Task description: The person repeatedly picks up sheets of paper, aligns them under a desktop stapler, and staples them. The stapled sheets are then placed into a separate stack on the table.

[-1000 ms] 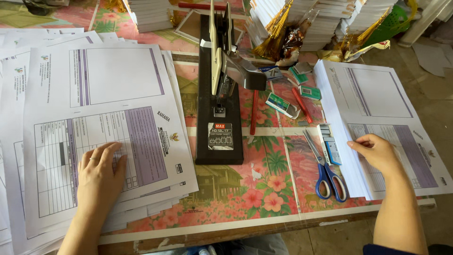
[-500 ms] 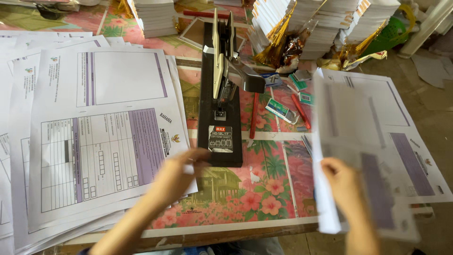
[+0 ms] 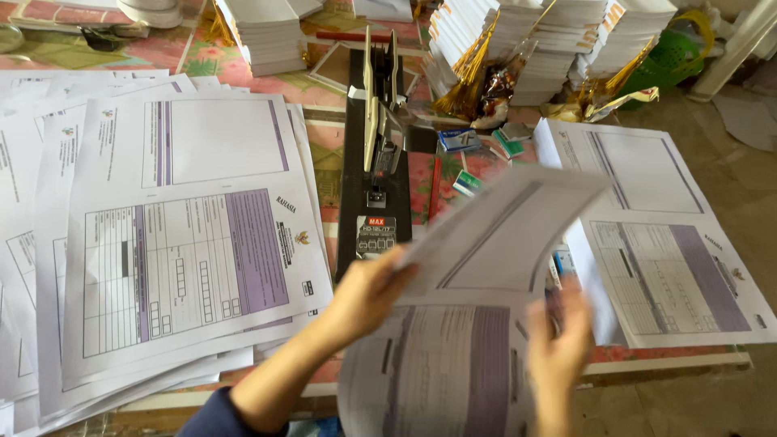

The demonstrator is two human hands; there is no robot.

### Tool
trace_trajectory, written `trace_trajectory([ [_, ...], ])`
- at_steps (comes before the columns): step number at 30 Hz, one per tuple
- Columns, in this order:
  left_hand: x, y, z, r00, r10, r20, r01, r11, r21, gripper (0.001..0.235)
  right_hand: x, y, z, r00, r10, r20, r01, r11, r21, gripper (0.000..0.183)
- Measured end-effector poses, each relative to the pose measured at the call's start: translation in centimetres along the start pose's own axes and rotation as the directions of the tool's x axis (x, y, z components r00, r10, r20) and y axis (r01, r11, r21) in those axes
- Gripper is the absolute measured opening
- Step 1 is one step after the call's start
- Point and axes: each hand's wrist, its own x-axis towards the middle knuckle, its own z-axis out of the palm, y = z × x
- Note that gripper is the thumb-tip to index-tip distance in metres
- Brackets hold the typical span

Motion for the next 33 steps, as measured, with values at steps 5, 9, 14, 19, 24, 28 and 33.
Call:
trace_trajectory([
  [5, -1.1, 3.2, -3.1, 0.946, 0.085, -0.313, -0.127, 0.985, -0.114, 0.013, 4.0, 4.0, -1.5, 0.974, 0.228, -0.005, -0.17, 0.743, 0.647, 0.037],
  [9, -1.6, 6.4, -5.3, 0.878, 0.189, -0.44, -0.076, 0.962, 0.262, 0.021, 4.3, 2.5, -3.2, 0.982, 0.18, -0.057, -0.124, 0.843, 0.524, 0.027],
  [14, -2.2, 10.9, -6.4, 0.771, 0.373, -0.517, -0.142, 0.891, 0.431, 0.025, 5.2, -0.5, -5.2, 0.947, -0.072, -0.313, 0.236, 0.817, 0.527, 0.022],
  [19, -2.5, 9.0, -5.5, 0.747, 0.258, -0.613, -0.069, 0.947, 0.315, 0.022, 3.7, -1.3, -2.1, 0.953, 0.052, -0.299, 0.143, 0.792, 0.593, 0.03],
  [24, -2.0, 8.0, -4.8, 0.746, 0.3, -0.594, -0.112, 0.937, 0.332, 0.024, 3.3, -5.5, -2.5, 0.91, -0.233, -0.342, 0.38, 0.798, 0.468, 0.039],
  [28, -3.1, 5.8, -3.9, 0.721, 0.326, -0.611, -0.131, 0.93, 0.342, 0.019, 2.8, -1.2, -0.8, 0.932, 0.103, -0.346, 0.129, 0.8, 0.586, 0.027],
  [33, -4.7, -1.0, -2.2, 0.797, 0.091, -0.597, 0.012, 0.986, 0.166, 0.019, 0.2, 0.9, 1.3, 0.949, 0.04, -0.314, 0.104, 0.897, 0.429, 0.035],
])
